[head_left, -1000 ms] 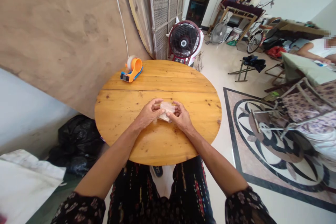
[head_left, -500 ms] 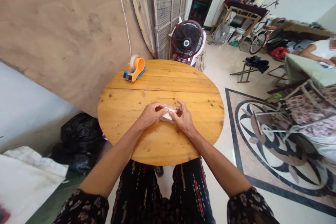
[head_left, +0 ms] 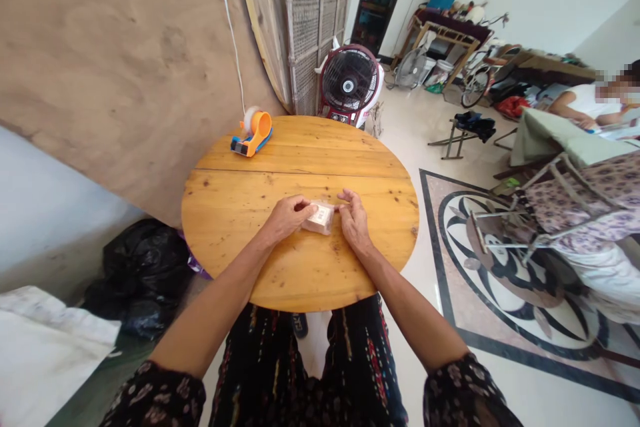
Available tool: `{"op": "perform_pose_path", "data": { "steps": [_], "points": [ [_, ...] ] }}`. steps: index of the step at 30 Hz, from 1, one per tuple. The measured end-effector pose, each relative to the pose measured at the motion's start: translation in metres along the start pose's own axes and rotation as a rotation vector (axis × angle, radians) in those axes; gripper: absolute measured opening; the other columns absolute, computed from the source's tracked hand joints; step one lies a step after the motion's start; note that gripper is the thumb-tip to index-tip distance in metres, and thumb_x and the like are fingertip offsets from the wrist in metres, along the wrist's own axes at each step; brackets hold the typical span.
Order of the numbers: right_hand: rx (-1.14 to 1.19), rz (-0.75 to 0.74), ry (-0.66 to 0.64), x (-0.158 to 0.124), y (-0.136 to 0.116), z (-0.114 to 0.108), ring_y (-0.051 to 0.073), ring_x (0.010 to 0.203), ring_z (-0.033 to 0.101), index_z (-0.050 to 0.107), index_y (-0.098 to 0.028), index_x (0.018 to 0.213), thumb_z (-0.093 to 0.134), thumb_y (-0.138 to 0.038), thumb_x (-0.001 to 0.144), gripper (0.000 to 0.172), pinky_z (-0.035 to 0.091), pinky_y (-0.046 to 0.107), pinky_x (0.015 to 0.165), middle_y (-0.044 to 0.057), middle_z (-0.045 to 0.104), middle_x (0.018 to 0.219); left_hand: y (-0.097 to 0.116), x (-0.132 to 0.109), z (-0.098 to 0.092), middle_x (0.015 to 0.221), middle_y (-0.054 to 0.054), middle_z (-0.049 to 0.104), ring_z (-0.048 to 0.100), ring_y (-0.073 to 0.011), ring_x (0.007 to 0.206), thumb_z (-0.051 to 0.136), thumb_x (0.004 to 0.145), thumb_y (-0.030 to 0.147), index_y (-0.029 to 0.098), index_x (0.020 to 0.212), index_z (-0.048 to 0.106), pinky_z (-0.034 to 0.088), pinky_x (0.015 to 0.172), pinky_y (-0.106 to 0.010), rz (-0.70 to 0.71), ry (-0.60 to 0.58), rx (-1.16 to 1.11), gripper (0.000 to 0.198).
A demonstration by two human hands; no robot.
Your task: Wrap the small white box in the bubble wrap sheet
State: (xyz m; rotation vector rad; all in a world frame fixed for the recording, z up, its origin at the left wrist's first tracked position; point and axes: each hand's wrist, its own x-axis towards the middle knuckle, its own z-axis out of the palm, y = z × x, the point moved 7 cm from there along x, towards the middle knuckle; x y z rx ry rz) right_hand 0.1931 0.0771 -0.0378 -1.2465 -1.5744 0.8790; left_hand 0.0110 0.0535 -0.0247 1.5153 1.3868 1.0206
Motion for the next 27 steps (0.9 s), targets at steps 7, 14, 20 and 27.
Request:
{"op": "perform_pose_path", "data": {
  "steps": [7, 14, 20, 27],
  "points": [
    [0.031, 0.014, -0.004, 0.003, 0.011, 0.002, 0.016, 0.084, 0.068, 0.040, -0.018, 0.131, 0.042, -0.020, 0.085, 0.046, 0.051, 0.037, 0.089, 0.015, 0.057, 0.126, 0.003, -0.001, 0.000, 0.072, -0.001, 0.063, 0.053, -0.0156, 0.067, 0.060, 0.078, 0.042, 0.016, 0.076, 0.066, 0.038, 0.061, -0.025, 0.025, 0.007, 0.016, 0.027],
    [-0.044, 0.114, -0.178, 0.022, 0.010, -0.005, 0.016, 0.084, 0.064, 0.059, -0.018, 0.112, 0.053, -0.026, 0.081, 0.033, 0.053, 0.034, 0.081, 0.008, 0.066, 0.109, 0.004, -0.001, 0.001, 0.068, 0.000, 0.060, 0.051, -0.0155, 0.065, 0.060, 0.078, 0.042, 0.017, 0.074, 0.065, 0.037, 0.059, -0.025, 0.016, 0.027, 0.045, 0.026],
    [-0.164, 0.068, -0.551, 0.052, -0.011, 0.002, 0.015, 0.078, 0.063, 0.067, -0.017, 0.100, 0.069, -0.027, 0.072, 0.029, 0.051, 0.030, 0.074, 0.005, 0.069, 0.098, 0.003, -0.001, 0.002, 0.073, -0.002, 0.062, 0.053, -0.0165, 0.068, 0.058, 0.080, 0.042, 0.017, 0.079, 0.066, 0.039, 0.062, -0.026, 0.027, 0.036, 0.082, 0.026],
    [-0.150, -0.009, -0.575, 0.068, 0.002, 0.029, 0.012, 0.064, 0.058, 0.066, -0.016, 0.081, 0.062, -0.026, 0.076, 0.012, 0.045, 0.024, 0.061, 0.000, 0.065, 0.073, 0.003, -0.002, 0.002, 0.077, -0.003, 0.064, 0.056, -0.0176, 0.073, 0.056, 0.084, 0.039, 0.017, 0.080, 0.066, 0.042, 0.067, -0.027, 0.035, 0.081, 0.188, 0.025]
  ]
}}
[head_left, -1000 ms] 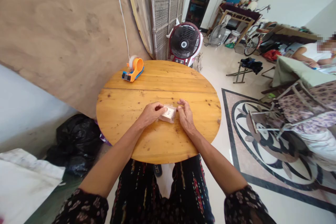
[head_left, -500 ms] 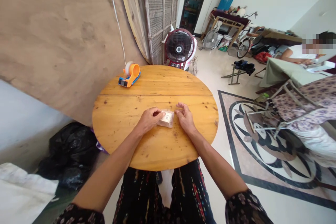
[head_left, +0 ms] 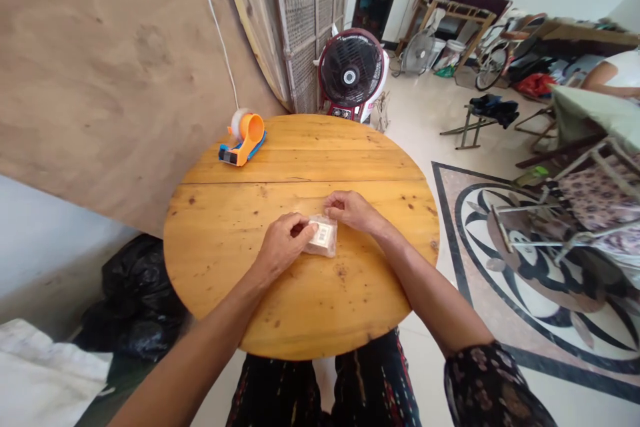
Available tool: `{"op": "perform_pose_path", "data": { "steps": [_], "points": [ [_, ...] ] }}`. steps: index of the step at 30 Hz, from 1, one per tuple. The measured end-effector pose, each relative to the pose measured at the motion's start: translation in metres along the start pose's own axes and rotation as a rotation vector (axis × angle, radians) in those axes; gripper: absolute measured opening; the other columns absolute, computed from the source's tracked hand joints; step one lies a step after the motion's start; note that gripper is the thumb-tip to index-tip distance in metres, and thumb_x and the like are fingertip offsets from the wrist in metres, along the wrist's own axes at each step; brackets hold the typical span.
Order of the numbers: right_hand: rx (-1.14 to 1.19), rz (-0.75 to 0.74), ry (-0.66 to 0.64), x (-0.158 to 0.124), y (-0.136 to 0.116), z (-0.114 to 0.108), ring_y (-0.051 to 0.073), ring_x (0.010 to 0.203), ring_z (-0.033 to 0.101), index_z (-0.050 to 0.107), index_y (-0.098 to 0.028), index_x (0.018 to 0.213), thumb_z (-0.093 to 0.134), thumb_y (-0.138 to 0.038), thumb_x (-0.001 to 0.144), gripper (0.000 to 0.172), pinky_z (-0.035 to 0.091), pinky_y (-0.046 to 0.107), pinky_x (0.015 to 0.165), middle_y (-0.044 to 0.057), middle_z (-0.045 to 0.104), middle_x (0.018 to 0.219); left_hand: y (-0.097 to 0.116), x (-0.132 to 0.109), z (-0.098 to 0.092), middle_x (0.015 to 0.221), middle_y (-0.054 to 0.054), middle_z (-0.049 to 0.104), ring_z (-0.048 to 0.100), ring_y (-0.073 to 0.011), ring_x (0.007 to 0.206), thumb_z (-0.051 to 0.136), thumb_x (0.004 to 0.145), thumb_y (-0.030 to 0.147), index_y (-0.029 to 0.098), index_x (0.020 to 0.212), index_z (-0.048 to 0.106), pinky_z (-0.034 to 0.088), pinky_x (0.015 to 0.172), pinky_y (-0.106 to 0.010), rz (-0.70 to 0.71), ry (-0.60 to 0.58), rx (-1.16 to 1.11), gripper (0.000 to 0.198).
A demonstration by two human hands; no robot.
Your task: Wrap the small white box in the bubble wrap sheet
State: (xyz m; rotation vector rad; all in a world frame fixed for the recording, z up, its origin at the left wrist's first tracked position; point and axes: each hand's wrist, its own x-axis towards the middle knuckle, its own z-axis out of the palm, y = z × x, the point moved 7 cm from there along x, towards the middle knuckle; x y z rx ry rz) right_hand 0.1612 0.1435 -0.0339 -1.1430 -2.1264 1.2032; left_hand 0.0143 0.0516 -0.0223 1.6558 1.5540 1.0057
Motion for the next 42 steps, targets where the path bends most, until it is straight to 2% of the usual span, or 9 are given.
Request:
{"op": "perform_pose_path", "data": {
  "steps": [2, 5, 9, 21, 30, 33, 37, 40, 42],
  "points": [
    [0.034, -0.008, 0.014, 0.002, 0.004, 0.000, 0.012, 0.063, 0.059, 0.064, -0.017, 0.075, 0.057, -0.028, 0.080, 0.014, 0.045, 0.024, 0.061, 0.000, 0.065, 0.068, 0.003, -0.001, 0.000, 0.077, -0.004, 0.064, 0.056, -0.0175, 0.073, 0.054, 0.086, 0.038, 0.017, 0.079, 0.066, 0.042, 0.068, -0.028, 0.009, 0.013, 0.043, 0.025],
    [0.087, -0.016, 0.033, 0.000, 0.004, -0.003, 0.013, 0.064, 0.061, 0.062, -0.017, 0.075, 0.055, -0.029, 0.083, 0.016, 0.046, 0.024, 0.063, 0.000, 0.065, 0.068, 0.008, -0.004, -0.001, 0.079, -0.003, 0.065, 0.057, -0.0178, 0.075, 0.053, 0.085, 0.033, 0.018, 0.081, 0.065, 0.043, 0.069, -0.028, 0.007, 0.006, 0.085, 0.020],
    [0.078, -0.024, 0.036, -0.004, -0.008, -0.007, 0.013, 0.066, 0.062, 0.060, -0.017, 0.076, 0.053, -0.028, 0.085, 0.015, 0.045, 0.024, 0.064, 0.000, 0.064, 0.069, 0.010, -0.007, -0.001, 0.086, -0.003, 0.066, 0.059, -0.0186, 0.080, 0.055, 0.083, 0.029, 0.018, 0.088, 0.066, 0.045, 0.074, -0.029, -0.019, -0.025, 0.074, 0.017],
    [0.098, -0.065, -0.027, -0.020, -0.042, -0.003, 0.011, 0.066, 0.053, 0.061, -0.016, 0.074, 0.053, -0.022, 0.085, 0.016, 0.040, 0.024, 0.064, -0.002, 0.059, 0.069, 0.010, -0.002, 0.001, 0.087, -0.002, 0.065, 0.059, -0.0184, 0.080, 0.056, 0.083, 0.032, 0.019, 0.087, 0.064, 0.045, 0.076, -0.033, -0.083, -0.097, 0.097, 0.016],
    [0.015, -0.162, -0.010, -0.030, -0.055, -0.001, 0.012, 0.071, 0.059, 0.064, -0.017, 0.079, 0.053, -0.021, 0.089, 0.015, 0.043, 0.025, 0.069, -0.001, 0.066, 0.075, 0.009, -0.001, 0.002, 0.089, -0.002, 0.064, 0.057, -0.0189, 0.084, 0.054, 0.085, 0.032, 0.020, 0.088, 0.063, 0.044, 0.081, -0.035, -0.101, -0.125, 0.090, 0.016],
    [-0.129, -0.273, 0.036, -0.035, -0.063, 0.000, 0.013, 0.074, 0.061, 0.064, -0.018, 0.081, 0.053, -0.018, 0.089, 0.014, 0.043, 0.029, 0.079, 0.000, 0.069, 0.078, 0.009, -0.001, 0.003, 0.086, -0.001, 0.063, 0.056, -0.0186, 0.083, 0.055, 0.086, 0.033, 0.020, 0.087, 0.062, 0.044, 0.080, -0.034, -0.098, -0.124, 0.090, 0.016],
    [-0.459, -0.521, 0.051, -0.050, -0.081, 0.009, 0.014, 0.076, 0.062, 0.064, -0.018, 0.085, 0.047, -0.011, 0.091, 0.019, 0.038, 0.037, 0.094, 0.002, 0.070, 0.082, 0.009, -0.001, 0.002, 0.085, -0.002, 0.062, 0.056, -0.0182, 0.082, 0.054, 0.086, 0.033, 0.019, 0.086, 0.061, 0.045, 0.078, -0.033, -0.090, -0.107, 0.068, 0.015],
    [-0.709, -0.642, 0.006, -0.063, -0.090, 0.020, 0.017, 0.085, 0.063, 0.064, -0.016, 0.093, 0.044, -0.004, 0.089, 0.024, 0.037, 0.040, 0.097, 0.007, 0.071, 0.094, 0.009, 0.000, 0.001, 0.083, -0.002, 0.062, 0.056, -0.0175, 0.080, 0.053, 0.087, 0.032, 0.019, 0.084, 0.061, 0.045, 0.078, -0.032, -0.089, -0.097, 0.046, 0.015],
    [-0.796, -0.678, -0.020, -0.068, -0.094, 0.024, 0.020, 0.097, 0.062, 0.064, -0.014, 0.097, 0.046, -0.005, 0.088, 0.022, 0.036, 0.044, 0.100, 0.012, 0.069, 0.106, 0.010, 0.000, 0.001, 0.084, -0.002, 0.062, 0.057, -0.0171, 0.081, 0.052, 0.087, 0.031, 0.018, 0.084, 0.062, 0.046, 0.079, -0.032, -0.080, -0.110, 0.009, 0.016]
  ]
}}
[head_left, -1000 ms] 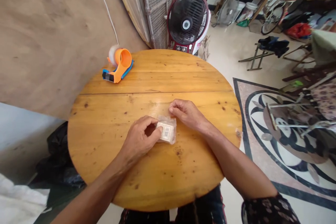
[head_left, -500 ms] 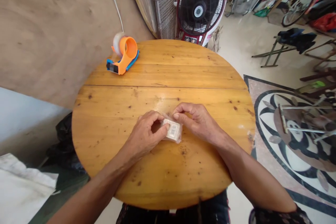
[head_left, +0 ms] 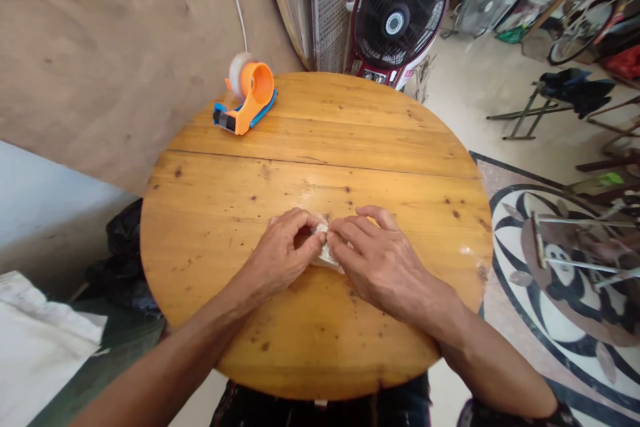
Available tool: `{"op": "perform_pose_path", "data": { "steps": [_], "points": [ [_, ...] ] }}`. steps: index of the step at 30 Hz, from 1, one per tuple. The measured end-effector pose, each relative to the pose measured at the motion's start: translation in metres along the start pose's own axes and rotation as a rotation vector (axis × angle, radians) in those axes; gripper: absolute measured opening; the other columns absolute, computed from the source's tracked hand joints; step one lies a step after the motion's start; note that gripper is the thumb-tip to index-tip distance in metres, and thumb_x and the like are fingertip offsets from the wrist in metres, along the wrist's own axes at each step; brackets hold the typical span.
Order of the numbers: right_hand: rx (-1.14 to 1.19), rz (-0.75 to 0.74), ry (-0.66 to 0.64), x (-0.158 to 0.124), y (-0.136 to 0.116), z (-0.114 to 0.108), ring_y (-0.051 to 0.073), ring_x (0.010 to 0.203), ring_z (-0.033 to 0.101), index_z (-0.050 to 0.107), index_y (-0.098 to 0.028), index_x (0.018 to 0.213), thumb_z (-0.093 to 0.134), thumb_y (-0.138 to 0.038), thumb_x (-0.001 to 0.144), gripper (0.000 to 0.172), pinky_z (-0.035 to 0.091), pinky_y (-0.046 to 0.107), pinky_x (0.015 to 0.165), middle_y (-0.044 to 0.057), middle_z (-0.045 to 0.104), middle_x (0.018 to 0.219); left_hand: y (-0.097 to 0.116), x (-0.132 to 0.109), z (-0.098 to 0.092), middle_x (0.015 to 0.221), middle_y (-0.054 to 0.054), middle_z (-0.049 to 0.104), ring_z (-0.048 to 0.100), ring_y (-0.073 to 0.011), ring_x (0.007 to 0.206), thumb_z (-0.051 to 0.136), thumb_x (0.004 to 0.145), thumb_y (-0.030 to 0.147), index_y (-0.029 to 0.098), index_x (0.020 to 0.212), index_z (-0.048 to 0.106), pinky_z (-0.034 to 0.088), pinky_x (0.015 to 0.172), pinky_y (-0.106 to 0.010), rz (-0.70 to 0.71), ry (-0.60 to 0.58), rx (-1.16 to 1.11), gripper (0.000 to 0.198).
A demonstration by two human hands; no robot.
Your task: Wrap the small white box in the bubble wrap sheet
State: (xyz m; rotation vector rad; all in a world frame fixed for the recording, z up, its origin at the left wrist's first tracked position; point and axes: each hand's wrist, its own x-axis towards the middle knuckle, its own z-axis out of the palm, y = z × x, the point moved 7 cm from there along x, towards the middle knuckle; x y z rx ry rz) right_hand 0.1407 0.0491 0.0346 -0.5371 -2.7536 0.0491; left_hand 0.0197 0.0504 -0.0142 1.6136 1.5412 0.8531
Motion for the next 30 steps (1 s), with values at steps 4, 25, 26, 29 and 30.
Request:
{"op": "perform_pose_path", "data": {
  "steps": [4, 25, 26, 29, 30],
  "points": [
    [0.086, -0.084, 0.119, -0.002, -0.009, -0.017, 0.023, 0.110, 0.059, 0.065, -0.016, 0.087, 0.054, -0.015, 0.088, 0.011, 0.036, 0.049, 0.104, 0.012, 0.066, 0.120, 0.002, -0.001, -0.002, 0.087, -0.003, 0.065, 0.060, -0.0177, 0.084, 0.049, 0.087, 0.028, 0.018, 0.087, 0.065, 0.047, 0.079, -0.032, -0.005, -0.051, -0.050, 0.019],
    [0.527, 0.468, -0.123, -0.019, 0.052, -0.008, 0.030, 0.113, 0.058, 0.040, -0.024, 0.139, 0.071, -0.059, 0.071, 0.083, 0.046, 0.048, 0.093, 0.014, 0.055, 0.132, 0.008, -0.011, 0.006, 0.153, -0.011, 0.033, 0.034, -0.0350, 0.138, 0.069, 0.071, 0.028, 0.027, 0.147, 0.029, 0.031, 0.112, -0.055, 0.165, -0.254, 0.111, 0.086],
    [0.477, 0.440, -0.153, -0.020, 0.048, -0.006, 0.032, 0.116, 0.056, 0.034, -0.024, 0.144, 0.072, -0.061, 0.069, 0.092, 0.045, 0.050, 0.095, 0.015, 0.052, 0.135, 0.007, -0.011, 0.006, 0.151, -0.011, 0.036, 0.037, -0.0343, 0.137, 0.069, 0.072, 0.027, 0.027, 0.147, 0.030, 0.033, 0.111, -0.054, 0.161, -0.257, 0.122, 0.084],
    [0.389, 0.375, -0.187, -0.021, 0.034, -0.001, 0.034, 0.117, 0.055, 0.026, -0.022, 0.147, 0.074, -0.058, 0.068, 0.099, 0.046, 0.051, 0.093, 0.018, 0.053, 0.132, 0.006, -0.010, 0.007, 0.147, -0.009, 0.042, 0.042, -0.0318, 0.133, 0.066, 0.074, 0.022, 0.027, 0.147, 0.032, 0.036, 0.110, -0.050, 0.143, -0.229, 0.113, 0.080],
    [0.376, 0.360, -0.194, -0.021, 0.030, 0.002, 0.033, 0.113, 0.057, 0.026, -0.022, 0.147, 0.074, -0.054, 0.070, 0.096, 0.047, 0.050, 0.091, 0.017, 0.055, 0.129, 0.006, -0.010, 0.007, 0.147, -0.009, 0.043, 0.043, -0.0310, 0.132, 0.065, 0.074, 0.021, 0.027, 0.147, 0.033, 0.037, 0.110, -0.049, 0.133, -0.221, 0.092, 0.080]
  ]
}}
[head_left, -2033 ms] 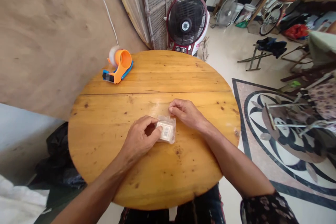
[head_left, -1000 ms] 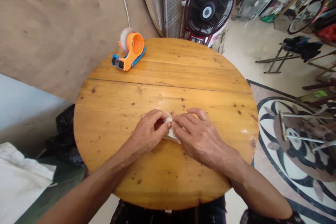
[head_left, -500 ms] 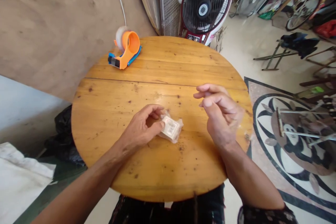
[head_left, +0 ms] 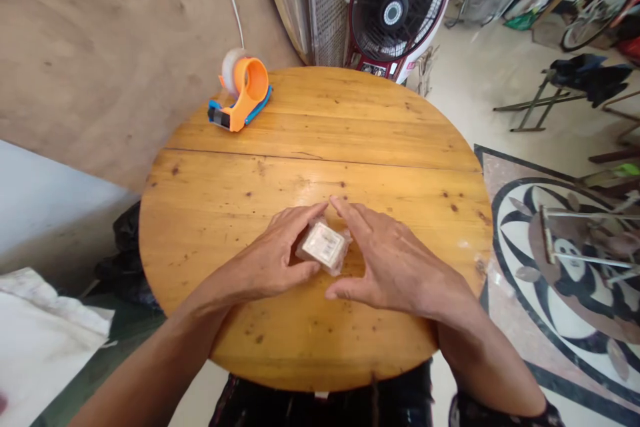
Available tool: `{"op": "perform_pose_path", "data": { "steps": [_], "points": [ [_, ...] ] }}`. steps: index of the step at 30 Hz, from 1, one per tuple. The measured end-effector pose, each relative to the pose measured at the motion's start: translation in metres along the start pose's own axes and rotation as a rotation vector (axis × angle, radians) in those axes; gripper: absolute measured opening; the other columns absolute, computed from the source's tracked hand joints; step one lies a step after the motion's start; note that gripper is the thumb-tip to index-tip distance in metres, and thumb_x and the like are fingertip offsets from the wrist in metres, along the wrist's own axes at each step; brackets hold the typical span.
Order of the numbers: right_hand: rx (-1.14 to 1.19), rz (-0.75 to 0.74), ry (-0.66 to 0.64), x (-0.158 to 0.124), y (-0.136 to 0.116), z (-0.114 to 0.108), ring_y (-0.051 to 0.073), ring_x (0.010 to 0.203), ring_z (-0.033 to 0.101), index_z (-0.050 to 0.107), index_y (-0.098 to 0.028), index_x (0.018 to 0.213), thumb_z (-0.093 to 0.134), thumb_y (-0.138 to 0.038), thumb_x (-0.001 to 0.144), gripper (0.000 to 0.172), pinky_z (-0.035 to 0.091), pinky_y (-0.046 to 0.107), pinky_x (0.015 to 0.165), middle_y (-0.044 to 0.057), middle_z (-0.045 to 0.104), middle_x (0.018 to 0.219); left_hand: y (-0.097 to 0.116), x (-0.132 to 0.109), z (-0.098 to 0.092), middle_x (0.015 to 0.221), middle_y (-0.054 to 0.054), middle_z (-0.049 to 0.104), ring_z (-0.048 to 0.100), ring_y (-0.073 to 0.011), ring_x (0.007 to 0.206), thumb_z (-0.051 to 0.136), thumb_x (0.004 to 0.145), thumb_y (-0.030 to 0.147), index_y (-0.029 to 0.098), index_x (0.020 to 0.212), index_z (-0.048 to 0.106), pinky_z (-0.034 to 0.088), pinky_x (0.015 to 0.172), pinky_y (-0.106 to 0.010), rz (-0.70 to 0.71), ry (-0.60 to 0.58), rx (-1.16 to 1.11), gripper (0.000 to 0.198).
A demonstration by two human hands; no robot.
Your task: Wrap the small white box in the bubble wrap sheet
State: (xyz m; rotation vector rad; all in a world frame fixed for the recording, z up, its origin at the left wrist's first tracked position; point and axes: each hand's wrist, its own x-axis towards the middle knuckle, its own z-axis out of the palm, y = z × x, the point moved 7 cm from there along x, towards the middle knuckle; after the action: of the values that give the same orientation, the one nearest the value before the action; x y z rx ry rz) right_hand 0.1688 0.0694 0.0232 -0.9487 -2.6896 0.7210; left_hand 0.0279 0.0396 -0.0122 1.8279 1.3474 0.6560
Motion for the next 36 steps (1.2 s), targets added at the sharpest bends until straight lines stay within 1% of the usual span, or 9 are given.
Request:
{"op": "perform_pose_path", "data": {
  "steps": [4, 9, 13, 17, 19, 23, 27, 32, 36],
  "points": [
    [-0.042, -0.005, 0.035, 0.003, -0.004, 0.007, 0.029, 0.103, 0.060, 0.029, -0.022, 0.143, 0.066, -0.031, 0.081, 0.073, 0.049, 0.046, 0.086, 0.014, 0.061, 0.116, -0.003, 0.001, 0.001, 0.143, -0.009, 0.048, 0.046, -0.0290, 0.130, 0.062, 0.076, 0.017, 0.027, 0.147, 0.031, 0.039, 0.109, -0.048, -0.037, 0.046, -0.092, 0.078],
    [-0.071, -0.031, 0.084, 0.009, -0.003, 0.007, 0.030, 0.108, 0.057, 0.025, -0.017, 0.145, 0.058, -0.015, 0.081, 0.072, 0.047, 0.049, 0.091, 0.016, 0.061, 0.118, -0.003, 0.003, 0.002, 0.140, -0.010, 0.049, 0.047, -0.0275, 0.128, 0.060, 0.078, 0.017, 0.026, 0.145, 0.034, 0.038, 0.109, -0.047, -0.003, 0.152, -0.025, 0.072],
    [-0.052, -0.032, 0.059, 0.009, 0.006, 0.003, 0.032, 0.116, 0.055, 0.025, -0.021, 0.147, 0.062, -0.024, 0.081, 0.075, 0.044, 0.053, 0.095, 0.016, 0.058, 0.126, -0.003, 0.004, 0.002, 0.137, -0.009, 0.051, 0.050, -0.0259, 0.124, 0.060, 0.080, 0.020, 0.026, 0.143, 0.035, 0.041, 0.105, -0.044, -0.013, 0.192, 0.033, 0.069],
    [-0.028, 0.036, -0.004, 0.006, 0.021, -0.005, 0.033, 0.124, 0.051, 0.023, -0.024, 0.150, 0.071, -0.046, 0.075, 0.091, 0.043, 0.052, 0.099, 0.016, 0.049, 0.140, -0.004, 0.002, -0.002, 0.141, -0.010, 0.045, 0.048, -0.0284, 0.125, 0.068, 0.076, 0.030, 0.027, 0.146, 0.032, 0.041, 0.105, -0.046, -0.017, 0.129, 0.003, 0.079],
    [-0.006, 0.057, -0.036, 0.005, 0.026, -0.005, 0.033, 0.122, 0.053, 0.024, -0.024, 0.150, 0.072, -0.051, 0.073, 0.095, 0.044, 0.050, 0.098, 0.016, 0.050, 0.139, -0.004, 0.001, -0.005, 0.143, -0.011, 0.042, 0.048, -0.0289, 0.124, 0.069, 0.075, 0.033, 0.027, 0.145, 0.034, 0.042, 0.103, -0.046, -0.001, 0.123, -0.017, 0.079],
    [0.030, 0.087, -0.076, 0.010, 0.026, 0.002, 0.030, 0.111, 0.060, 0.028, -0.020, 0.149, 0.071, -0.048, 0.076, 0.089, 0.047, 0.047, 0.092, 0.016, 0.060, 0.127, -0.008, 0.000, -0.008, 0.134, -0.012, 0.050, 0.055, -0.0257, 0.114, 0.067, 0.078, 0.030, 0.023, 0.141, 0.041, 0.047, 0.098, -0.043, -0.028, 0.168, -0.085, 0.069],
    [0.024, 0.096, -0.028, 0.014, 0.021, 0.006, 0.030, 0.110, 0.060, 0.030, -0.017, 0.148, 0.066, -0.041, 0.081, 0.080, 0.046, 0.046, 0.092, 0.016, 0.063, 0.121, -0.013, 0.002, -0.004, 0.123, -0.011, 0.058, 0.059, -0.0225, 0.109, 0.065, 0.082, 0.030, 0.022, 0.142, 0.040, 0.047, 0.098, -0.042, -0.059, 0.186, -0.245, 0.065],
    [-0.013, 0.020, 0.016, 0.015, 0.015, 0.008, 0.030, 0.112, 0.059, 0.036, -0.016, 0.144, 0.066, -0.030, 0.080, 0.073, 0.045, 0.046, 0.093, 0.017, 0.062, 0.122, -0.012, 0.003, -0.001, 0.119, -0.009, 0.060, 0.060, -0.0218, 0.108, 0.068, 0.080, 0.029, 0.025, 0.143, 0.038, 0.047, 0.098, -0.041, -0.030, 0.154, -0.351, 0.070],
    [-0.018, 0.010, -0.002, 0.013, 0.016, 0.007, 0.030, 0.115, 0.057, 0.038, -0.019, 0.143, 0.065, -0.036, 0.081, 0.070, 0.044, 0.046, 0.094, 0.015, 0.060, 0.129, -0.014, 0.002, 0.001, 0.122, -0.009, 0.060, 0.059, -0.0225, 0.110, 0.067, 0.081, 0.031, 0.025, 0.141, 0.042, 0.046, 0.099, -0.042, -0.057, 0.159, -0.360, 0.065]
  ]
}}
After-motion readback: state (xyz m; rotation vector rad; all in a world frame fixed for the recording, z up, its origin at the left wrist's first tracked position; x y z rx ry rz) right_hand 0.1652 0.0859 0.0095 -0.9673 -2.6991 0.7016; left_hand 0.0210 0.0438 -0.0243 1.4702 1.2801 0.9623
